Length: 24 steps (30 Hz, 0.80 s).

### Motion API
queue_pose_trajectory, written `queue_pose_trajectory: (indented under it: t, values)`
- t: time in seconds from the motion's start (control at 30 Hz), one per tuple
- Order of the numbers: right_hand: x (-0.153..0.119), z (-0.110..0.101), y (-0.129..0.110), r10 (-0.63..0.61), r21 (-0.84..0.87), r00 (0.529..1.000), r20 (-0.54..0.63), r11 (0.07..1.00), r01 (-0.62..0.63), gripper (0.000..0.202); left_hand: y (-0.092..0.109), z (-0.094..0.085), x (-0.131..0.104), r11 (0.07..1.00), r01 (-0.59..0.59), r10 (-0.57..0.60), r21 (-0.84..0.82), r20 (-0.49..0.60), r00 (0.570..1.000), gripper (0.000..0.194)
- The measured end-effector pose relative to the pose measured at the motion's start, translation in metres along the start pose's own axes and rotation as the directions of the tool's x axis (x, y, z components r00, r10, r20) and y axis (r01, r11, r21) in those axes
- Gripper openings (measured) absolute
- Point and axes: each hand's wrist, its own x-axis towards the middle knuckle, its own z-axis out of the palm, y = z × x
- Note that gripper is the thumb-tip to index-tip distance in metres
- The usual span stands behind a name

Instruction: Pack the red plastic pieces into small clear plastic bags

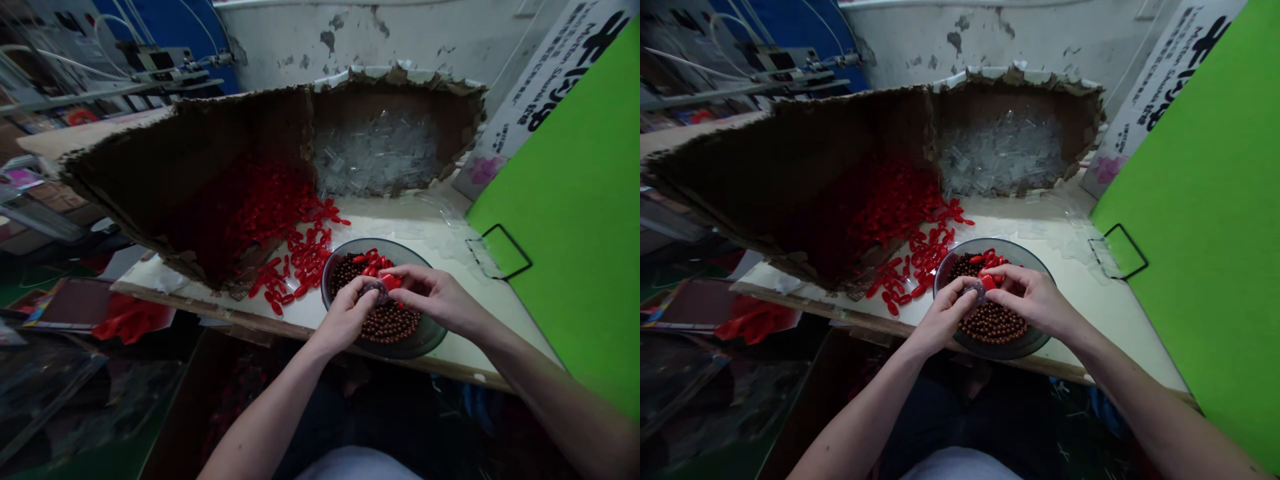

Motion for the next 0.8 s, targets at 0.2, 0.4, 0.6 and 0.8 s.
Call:
queue_pose_trajectory:
  t: [0.2,0.4,0.6,0.8]
  values:
    - [0.002,0.003,-0.002,0.056,0.138,0.996,0.066,0.988,-0.065,0.039,0.008,-0.007,-0.002,0.993,-0.011,0.005,0.116,0.05,0.999,0.024]
    - [0.0,0.014,-0.002,0.023,0.052,1.0,0.0,0.998,-0.023,0.036,0.003,-0.008,-0.004,0.997,0.001,-0.002,0.073,0.011,1.0,0.022]
    - [0.0,0.022,0.003,-0.018,-0.086,0.999,-0.038,0.996,0.015,0.038,-0.011,-0.003,-0.001,0.989,0.076,-0.084,-0.124,-0.06,0.995,0.027]
    - [-0.001,0.021,0.006,-0.067,-0.018,0.986,-0.154,0.998,0.065,0.04,-0.014,0.002,0.009,0.897,0.142,-0.191,-0.418,-0.079,0.978,0.037]
